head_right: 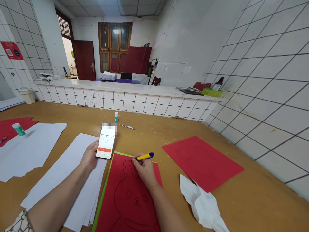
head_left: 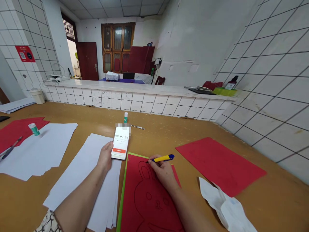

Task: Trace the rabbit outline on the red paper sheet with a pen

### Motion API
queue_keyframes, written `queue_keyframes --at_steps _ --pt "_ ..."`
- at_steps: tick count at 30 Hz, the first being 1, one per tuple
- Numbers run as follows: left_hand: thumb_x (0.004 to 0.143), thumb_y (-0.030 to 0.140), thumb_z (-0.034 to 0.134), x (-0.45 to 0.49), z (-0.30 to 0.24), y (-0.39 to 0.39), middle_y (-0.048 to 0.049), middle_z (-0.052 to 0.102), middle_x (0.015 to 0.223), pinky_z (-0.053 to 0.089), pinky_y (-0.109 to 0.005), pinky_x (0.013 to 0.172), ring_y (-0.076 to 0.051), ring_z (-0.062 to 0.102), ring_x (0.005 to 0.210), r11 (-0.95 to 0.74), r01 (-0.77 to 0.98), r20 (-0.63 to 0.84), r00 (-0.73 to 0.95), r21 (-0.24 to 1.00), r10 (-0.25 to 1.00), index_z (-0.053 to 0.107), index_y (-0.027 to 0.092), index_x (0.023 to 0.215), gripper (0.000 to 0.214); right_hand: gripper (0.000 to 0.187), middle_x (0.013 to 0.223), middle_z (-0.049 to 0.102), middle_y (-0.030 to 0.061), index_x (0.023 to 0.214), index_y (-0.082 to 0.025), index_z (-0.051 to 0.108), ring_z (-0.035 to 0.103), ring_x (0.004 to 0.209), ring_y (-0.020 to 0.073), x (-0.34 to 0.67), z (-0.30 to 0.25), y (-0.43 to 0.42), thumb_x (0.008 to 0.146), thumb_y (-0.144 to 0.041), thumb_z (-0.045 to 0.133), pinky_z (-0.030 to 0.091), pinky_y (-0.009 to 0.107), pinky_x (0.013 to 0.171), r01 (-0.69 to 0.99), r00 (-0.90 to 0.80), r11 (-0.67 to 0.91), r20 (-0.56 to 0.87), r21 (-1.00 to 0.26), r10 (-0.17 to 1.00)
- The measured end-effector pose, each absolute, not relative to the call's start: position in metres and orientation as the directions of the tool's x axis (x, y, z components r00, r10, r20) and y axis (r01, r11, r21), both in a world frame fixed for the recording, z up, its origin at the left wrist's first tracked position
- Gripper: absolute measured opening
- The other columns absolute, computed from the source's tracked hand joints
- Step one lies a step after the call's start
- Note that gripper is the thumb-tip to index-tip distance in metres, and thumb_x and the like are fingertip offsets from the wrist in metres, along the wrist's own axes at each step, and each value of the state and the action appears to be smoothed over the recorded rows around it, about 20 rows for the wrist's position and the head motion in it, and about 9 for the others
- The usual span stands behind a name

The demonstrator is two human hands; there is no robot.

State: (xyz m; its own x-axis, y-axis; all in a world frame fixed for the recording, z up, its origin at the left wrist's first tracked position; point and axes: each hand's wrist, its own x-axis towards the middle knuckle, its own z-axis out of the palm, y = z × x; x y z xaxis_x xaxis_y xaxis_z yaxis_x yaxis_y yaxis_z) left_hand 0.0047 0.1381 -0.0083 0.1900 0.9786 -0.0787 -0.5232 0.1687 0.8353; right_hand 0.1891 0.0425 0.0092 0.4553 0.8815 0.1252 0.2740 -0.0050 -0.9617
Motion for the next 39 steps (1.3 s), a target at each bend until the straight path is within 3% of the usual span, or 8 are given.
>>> queue_keyframes --at_steps 17,39 --pt "0.047 0.053 0.074 0.0009 -0.0041 0.1413 -0.0067 0.069 0.078 0.045 -0.033 0.067 -0.024 0.063 0.074 0.158 -0.515 -0.056 0.21 0.843 0.976 0.065 0.015 0.082 0.053 0.011 0.044 0.04 -0.0055 0.057 -0.021 0.053 0.033 0.045 0.0102 0.1906 0.0071 0.0416 0.056 -0.03 0.061 0.024 0.025 0.045 0.153 0.456 0.019 0.087 -0.988 0.886" --pt "0.053 0.043 0.071 0.0049 -0.0034 0.1417 -0.003 0.067 0.073 0.042 -0.027 0.06 -0.02 0.061 0.069 0.179 -0.539 -0.088 0.189 0.823 0.978 0.064 0.016 0.074 0.035 0.022 0.046 0.037 -0.0049 0.063 -0.021 0.054 0.033 0.046 0.0106 0.1952 0.0053 0.0416 0.056 -0.041 0.06 0.023 0.024 0.045 0.25 0.413 0.005 0.111 -0.968 0.904"
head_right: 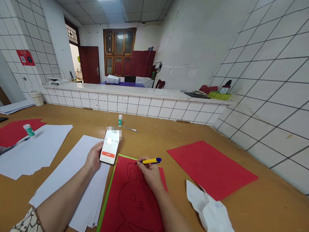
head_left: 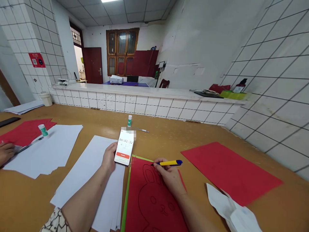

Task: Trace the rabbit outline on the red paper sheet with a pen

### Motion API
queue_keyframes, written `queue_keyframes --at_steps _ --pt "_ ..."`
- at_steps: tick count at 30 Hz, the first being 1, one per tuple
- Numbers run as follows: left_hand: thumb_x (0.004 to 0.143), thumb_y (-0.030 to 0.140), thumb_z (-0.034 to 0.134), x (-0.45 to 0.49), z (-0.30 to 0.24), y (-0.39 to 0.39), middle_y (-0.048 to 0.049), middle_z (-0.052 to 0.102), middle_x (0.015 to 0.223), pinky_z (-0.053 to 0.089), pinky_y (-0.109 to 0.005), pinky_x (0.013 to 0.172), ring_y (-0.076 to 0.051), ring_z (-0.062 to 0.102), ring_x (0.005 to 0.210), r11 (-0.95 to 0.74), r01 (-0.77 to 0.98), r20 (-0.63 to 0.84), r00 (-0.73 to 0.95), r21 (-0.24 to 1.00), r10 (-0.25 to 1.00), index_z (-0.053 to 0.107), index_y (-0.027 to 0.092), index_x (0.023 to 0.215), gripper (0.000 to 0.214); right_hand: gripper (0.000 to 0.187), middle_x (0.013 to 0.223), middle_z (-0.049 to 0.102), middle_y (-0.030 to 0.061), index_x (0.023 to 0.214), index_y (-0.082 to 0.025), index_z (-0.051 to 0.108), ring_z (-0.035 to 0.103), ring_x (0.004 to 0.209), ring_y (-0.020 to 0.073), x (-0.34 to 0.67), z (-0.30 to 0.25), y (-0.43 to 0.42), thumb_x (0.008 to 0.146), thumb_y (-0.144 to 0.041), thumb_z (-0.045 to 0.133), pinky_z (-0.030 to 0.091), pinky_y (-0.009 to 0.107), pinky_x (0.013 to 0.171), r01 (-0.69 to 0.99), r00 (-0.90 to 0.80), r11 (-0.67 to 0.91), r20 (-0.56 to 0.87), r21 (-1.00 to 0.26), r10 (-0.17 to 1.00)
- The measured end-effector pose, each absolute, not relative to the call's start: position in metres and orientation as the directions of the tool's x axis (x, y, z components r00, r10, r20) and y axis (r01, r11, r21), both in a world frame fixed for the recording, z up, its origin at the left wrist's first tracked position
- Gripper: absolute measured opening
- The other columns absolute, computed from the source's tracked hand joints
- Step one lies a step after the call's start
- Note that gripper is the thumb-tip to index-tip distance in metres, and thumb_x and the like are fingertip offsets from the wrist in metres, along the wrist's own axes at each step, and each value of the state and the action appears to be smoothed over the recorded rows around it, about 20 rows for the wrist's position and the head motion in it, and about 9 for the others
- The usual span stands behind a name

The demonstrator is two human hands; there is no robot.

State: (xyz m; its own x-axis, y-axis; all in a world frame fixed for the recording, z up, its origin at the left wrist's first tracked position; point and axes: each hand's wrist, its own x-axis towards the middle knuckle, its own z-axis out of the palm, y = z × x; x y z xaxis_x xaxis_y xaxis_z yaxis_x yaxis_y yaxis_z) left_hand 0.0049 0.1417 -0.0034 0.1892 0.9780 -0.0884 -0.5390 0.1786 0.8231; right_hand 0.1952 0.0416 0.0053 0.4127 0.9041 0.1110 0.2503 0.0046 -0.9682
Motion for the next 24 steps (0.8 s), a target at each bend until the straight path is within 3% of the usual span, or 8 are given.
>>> queue_keyframes --at_steps 18,24 --pt "0.055 0.049 0.07 0.0029 -0.0025 0.1404 -0.0021 0.065 0.07 0.04 -0.025 0.055 -0.016 0.058 0.061 0.143 -0.512 -0.04 0.207 0.847 0.978 0.06 0.016 0.067 0.036 0.015 0.047 0.04 -0.005 0.061 -0.021 0.054 0.036 0.047 0.0109 0.1948 0.0065 0.0413 0.057 -0.035 0.059 0.026 0.024 0.045 0.272 0.433 0.018 0.139 -0.962 0.891" --pt "0.053 0.049 0.07 0.0034 -0.0008 0.1407 -0.0022 0.064 0.067 0.041 -0.026 0.055 -0.018 0.059 0.061 0.14 -0.501 -0.04 0.206 0.854 0.978 0.06 0.016 0.067 0.037 0.019 0.047 0.045 -0.0044 0.063 -0.021 0.054 0.039 0.046 0.0108 0.1944 0.0072 0.0424 0.056 -0.036 0.063 0.029 0.024 0.046 0.17 0.461 0.027 0.104 -0.985 0.881"
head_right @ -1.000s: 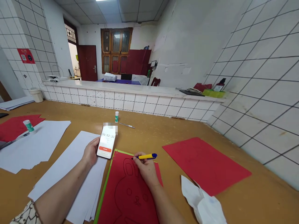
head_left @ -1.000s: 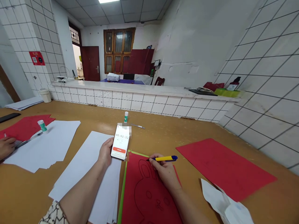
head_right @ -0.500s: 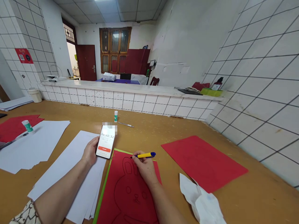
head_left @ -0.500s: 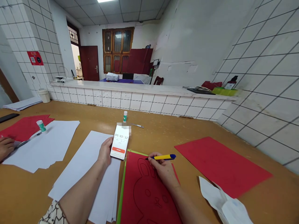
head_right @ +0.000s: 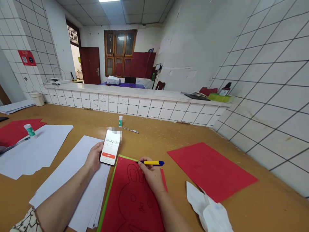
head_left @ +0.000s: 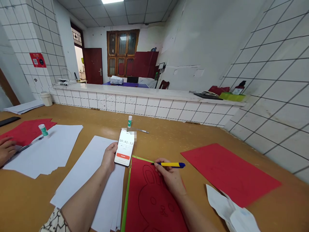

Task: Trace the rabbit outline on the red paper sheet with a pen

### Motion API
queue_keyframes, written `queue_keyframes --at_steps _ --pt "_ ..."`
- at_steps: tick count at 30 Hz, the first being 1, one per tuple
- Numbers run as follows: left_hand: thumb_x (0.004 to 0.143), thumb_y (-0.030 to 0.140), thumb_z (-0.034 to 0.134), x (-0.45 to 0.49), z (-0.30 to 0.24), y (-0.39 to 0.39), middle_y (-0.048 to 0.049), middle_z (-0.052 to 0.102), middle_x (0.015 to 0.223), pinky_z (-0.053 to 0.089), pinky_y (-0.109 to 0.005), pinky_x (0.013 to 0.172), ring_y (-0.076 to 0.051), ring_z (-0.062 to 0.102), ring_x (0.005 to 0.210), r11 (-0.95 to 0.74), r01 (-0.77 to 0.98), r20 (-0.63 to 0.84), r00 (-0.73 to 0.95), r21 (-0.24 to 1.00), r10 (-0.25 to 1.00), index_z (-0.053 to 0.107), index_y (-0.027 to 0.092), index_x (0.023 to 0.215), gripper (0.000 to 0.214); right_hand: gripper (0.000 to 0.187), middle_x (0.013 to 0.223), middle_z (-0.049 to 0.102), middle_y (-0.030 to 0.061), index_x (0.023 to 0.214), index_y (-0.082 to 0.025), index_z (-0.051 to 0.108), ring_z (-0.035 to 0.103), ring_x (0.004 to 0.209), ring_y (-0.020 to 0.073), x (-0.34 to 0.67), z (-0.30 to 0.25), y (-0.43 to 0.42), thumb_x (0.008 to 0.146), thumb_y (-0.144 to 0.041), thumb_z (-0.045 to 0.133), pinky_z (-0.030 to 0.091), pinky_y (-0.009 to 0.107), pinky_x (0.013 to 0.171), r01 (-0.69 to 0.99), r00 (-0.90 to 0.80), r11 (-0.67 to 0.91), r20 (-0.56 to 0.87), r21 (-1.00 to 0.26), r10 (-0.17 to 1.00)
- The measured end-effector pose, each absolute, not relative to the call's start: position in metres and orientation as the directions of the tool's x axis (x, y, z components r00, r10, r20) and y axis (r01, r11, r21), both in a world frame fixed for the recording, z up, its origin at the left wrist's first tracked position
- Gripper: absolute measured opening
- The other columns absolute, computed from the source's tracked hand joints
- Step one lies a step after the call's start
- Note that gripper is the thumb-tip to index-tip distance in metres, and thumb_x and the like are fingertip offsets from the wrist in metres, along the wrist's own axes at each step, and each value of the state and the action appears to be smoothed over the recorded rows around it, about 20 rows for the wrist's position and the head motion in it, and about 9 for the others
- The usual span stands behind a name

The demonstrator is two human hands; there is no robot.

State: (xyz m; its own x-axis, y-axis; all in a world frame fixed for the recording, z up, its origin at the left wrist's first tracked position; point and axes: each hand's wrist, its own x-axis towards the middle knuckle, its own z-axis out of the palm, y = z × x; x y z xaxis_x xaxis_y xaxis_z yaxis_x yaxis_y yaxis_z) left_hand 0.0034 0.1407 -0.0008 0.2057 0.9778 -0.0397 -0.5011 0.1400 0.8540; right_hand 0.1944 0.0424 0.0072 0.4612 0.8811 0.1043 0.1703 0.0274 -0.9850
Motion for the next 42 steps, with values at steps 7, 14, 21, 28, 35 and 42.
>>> queue_keyframes --at_steps 7,14,21,28,35,42 --pt "0.051 0.048 0.071 0.004 0.001 0.139 -0.0016 0.064 0.064 0.041 -0.026 0.054 -0.018 0.059 0.057 0.162 -0.518 -0.062 0.206 0.84 0.977 0.059 0.016 0.065 0.036 0.021 0.046 0.049 -0.0044 0.067 -0.022 0.056 0.043 0.045 0.0113 0.187 0.022 0.04 0.057 -0.038 0.064 0.034 0.026 0.047 0.116 0.43 0.001 0.051 -0.993 0.902" --pt "0.052 0.042 0.071 0.004 0.003 0.139 0.0 0.062 0.062 0.039 -0.024 0.054 -0.016 0.057 0.057 0.169 -0.559 -0.071 0.194 0.812 0.979 0.059 0.016 0.063 0.03 0.023 0.058 0.063 0.0016 0.075 -0.019 0.061 0.056 0.055 0.0141 0.182 0.039 0.035 0.061 -0.037 0.063 0.038 0.026 0.053 0.107 0.282 -0.07 -0.038 -0.992 0.959" --pt "0.053 0.044 0.073 0.005 0.001 0.138 0.001 0.063 0.065 0.039 -0.022 0.055 -0.013 0.056 0.058 0.163 -0.582 -0.05 0.206 0.796 0.977 0.062 0.016 0.068 0.034 0.033 0.071 0.068 0.0064 0.083 -0.019 0.062 0.062 0.063 0.0179 0.181 0.055 0.035 0.062 -0.044 0.062 0.038 0.025 0.049 0.08 0.256 -0.105 -0.081 -0.991 0.963" --pt "0.049 0.044 0.075 0.001 0.0 0.143 -0.0024 0.065 0.066 0.043 -0.027 0.056 -0.019 0.06 0.061 0.185 -0.59 -0.071 0.211 0.786 0.975 0.061 0.015 0.072 0.039 0.043 0.066 0.065 0.0054 0.078 -0.018 0.064 0.056 0.057 0.0149 0.186 0.043 0.035 0.062 -0.058 0.058 0.037 0.025 0.047 0.12 0.392 0.023 0.069 -0.992 0.918" --pt "0.049 0.041 0.075 0.0 0.008 0.143 -0.0021 0.064 0.068 0.044 -0.027 0.057 -0.02 0.061 0.064 0.181 -0.594 -0.073 0.201 0.784 0.977 0.059 0.016 0.071 0.037 0.043 0.06 0.062 0.0042 0.073 -0.019 0.063 0.052 0.052 0.0142 0.189 0.027 0.044 0.061 -0.06 0.058 0.034 0.025 0.045 0.057 0.409 0.044 0.063 -0.997 0.91" --pt "0.056 0.05 0.07 0.001 0.013 0.14 -0.0009 0.064 0.068 0.042 -0.026 0.053 -0.018 0.06 0.06 0.142 -0.577 -0.032 0.197 0.804 0.98 0.058 0.017 0.075 0.039 0.042 0.058 0.062 0.0036 0.071 -0.019 0.063 0.051 0.05 0.0136 0.189 0.017 0.048 0.058 -0.058 0.061 0.032 0.025 0.044 -0.041 0.421 0.043 0.022 -0.998 0.907"
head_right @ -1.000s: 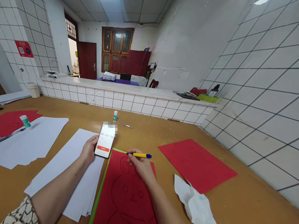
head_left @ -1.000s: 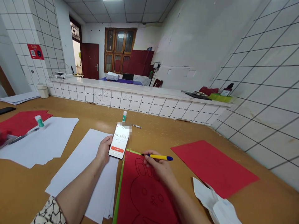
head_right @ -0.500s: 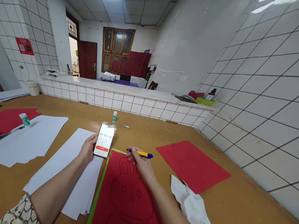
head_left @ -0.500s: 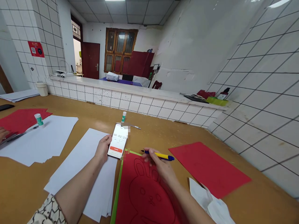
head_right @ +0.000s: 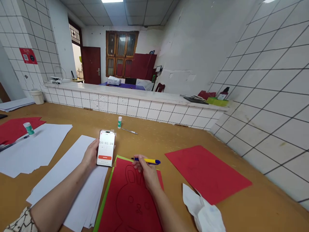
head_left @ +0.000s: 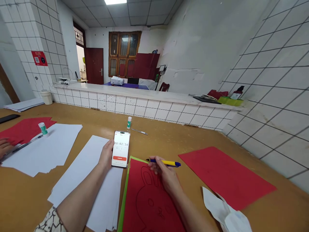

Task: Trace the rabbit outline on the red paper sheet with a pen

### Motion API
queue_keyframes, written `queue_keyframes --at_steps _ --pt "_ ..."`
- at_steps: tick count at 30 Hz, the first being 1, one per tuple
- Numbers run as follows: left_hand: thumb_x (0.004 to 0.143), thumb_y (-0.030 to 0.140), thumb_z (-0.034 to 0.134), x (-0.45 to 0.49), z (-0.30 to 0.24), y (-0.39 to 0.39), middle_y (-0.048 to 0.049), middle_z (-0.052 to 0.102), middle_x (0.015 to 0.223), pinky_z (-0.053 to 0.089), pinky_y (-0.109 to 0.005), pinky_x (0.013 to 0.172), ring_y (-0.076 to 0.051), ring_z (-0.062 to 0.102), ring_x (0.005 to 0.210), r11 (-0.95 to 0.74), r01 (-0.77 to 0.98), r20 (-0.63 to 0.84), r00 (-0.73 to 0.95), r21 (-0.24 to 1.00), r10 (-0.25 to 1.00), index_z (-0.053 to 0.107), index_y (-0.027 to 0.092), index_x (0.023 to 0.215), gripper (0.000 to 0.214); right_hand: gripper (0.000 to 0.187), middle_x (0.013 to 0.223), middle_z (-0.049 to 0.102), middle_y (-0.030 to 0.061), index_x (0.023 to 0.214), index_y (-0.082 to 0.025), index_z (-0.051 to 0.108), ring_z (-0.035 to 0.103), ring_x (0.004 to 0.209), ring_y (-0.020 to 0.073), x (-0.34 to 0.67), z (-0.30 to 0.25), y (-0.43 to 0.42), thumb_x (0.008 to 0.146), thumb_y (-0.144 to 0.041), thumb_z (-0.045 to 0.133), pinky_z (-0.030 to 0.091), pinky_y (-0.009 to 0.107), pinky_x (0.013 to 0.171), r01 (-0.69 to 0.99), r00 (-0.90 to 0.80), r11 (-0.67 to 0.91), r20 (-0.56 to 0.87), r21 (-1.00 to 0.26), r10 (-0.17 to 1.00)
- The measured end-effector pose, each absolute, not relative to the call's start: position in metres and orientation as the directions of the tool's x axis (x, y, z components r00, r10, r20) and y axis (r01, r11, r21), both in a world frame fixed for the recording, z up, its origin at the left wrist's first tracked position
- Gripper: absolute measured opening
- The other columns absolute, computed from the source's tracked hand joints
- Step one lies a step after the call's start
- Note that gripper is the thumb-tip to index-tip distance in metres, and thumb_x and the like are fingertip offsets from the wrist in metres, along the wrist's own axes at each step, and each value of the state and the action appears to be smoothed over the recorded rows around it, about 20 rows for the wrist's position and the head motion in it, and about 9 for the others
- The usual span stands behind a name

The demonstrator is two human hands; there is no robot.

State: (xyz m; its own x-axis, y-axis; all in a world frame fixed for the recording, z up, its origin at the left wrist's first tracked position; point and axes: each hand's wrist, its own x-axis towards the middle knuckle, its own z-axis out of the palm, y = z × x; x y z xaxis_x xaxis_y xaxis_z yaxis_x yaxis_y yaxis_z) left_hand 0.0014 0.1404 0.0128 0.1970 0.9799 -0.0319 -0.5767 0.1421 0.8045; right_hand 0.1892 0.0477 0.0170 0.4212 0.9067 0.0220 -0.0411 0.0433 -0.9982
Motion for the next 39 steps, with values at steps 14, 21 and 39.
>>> queue_keyframes --at_steps 14,21,39 --pt "0.061 0.057 0.064 -0.004 0.041 0.151 -0.005 0.066 0.074 0.042 -0.028 0.06 -0.023 0.061 0.072 0.086 -0.447 0.022 0.231 0.89 0.973 0.064 0.016 0.079 0.045 0.039 0.052 0.059 0.0024 0.068 -0.02 0.064 0.048 0.046 0.0141 0.194 0.01 0.049 0.06 -0.058 0.06 0.03 0.027 0.043 -0.044 0.417 0.089 0.063 -0.995 0.907" --pt "0.061 0.059 0.064 0.005 0.044 0.153 -0.0027 0.062 0.062 0.04 -0.026 0.053 -0.017 0.057 0.056 0.088 -0.467 0.033 0.245 0.88 0.969 0.06 0.016 0.069 0.045 0.039 0.052 0.06 0.0021 0.066 -0.02 0.064 0.047 0.045 0.0131 0.194 0.011 0.048 0.058 -0.058 0.061 0.03 0.026 0.042 -0.057 0.426 0.079 0.047 -0.995 0.904" --pt "0.057 0.056 0.065 0.004 0.058 0.145 0.0037 0.05 0.048 0.033 -0.021 0.044 -0.01 0.045 0.043 0.016 -0.377 0.07 0.213 0.926 0.975 0.047 0.017 0.053 0.043 0.039 0.052 0.059 0.0022 0.065 -0.018 0.064 0.046 0.047 0.0122 0.194 0.011 0.048 0.058 -0.057 0.062 0.031 0.025 0.043 -0.042 0.415 0.078 0.054 -0.996 0.908"
